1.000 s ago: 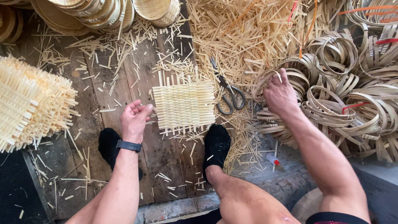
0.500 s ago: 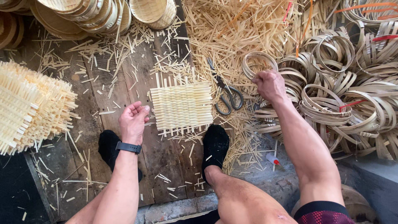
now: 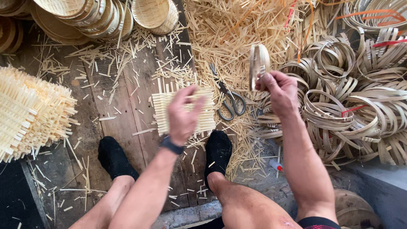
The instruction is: The person assembles a small bamboo container by gluing a base to a woven wall, trimming excess material with shears, and attaching a circular rim.
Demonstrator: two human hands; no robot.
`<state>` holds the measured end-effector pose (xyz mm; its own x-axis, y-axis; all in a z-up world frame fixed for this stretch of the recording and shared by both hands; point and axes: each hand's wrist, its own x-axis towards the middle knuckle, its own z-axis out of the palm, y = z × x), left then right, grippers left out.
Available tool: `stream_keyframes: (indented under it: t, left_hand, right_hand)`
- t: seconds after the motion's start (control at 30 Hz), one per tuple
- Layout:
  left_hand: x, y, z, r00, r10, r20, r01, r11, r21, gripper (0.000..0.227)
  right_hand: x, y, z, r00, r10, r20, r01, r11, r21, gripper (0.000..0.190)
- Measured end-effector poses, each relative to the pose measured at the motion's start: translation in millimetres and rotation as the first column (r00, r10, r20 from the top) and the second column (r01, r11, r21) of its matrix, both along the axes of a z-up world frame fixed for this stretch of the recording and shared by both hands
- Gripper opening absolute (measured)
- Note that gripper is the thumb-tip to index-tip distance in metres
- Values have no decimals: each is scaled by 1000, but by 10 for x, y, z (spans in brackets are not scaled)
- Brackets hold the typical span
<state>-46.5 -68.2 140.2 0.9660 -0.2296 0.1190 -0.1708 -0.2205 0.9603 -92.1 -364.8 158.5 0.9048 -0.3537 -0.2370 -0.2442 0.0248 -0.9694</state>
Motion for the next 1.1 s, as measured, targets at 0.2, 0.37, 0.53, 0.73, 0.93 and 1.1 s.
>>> stream_keyframes:
  t: [0.2,0.37,0.53,0.73,0.93,1.1]
  left_hand:
    - [76,-826,10,818,-340,-464,62,854,-517,36]
    - [524,-127,-69,683,-402,-609,-379,518,-767,29]
    - [517,303,16,637,-444,-630,-508,373,-777,24]
    - [238,488,-71,482,-559,-675,-522,435,-734,26]
    - [136,375,58,579,-169,-798,-49,970,-240,44]
    - [157,305,596,548,-269,-792,-79,926,-370,79]
  right_hand:
    - [-159,413,138,990,4,141,-40,966,254,19]
    - [-150,-78,159,988,42,151,4,957,-290,22]
    - [7,126,-8,995,97,-14,-53,417,-907,33]
    - [3,717,314,857,425,292,-83,672,-736,40]
    - [88,971,789,685,600,413,-39,596,-802,38]
    - [28,1133,869,682,706,192,-272,488,-829,41]
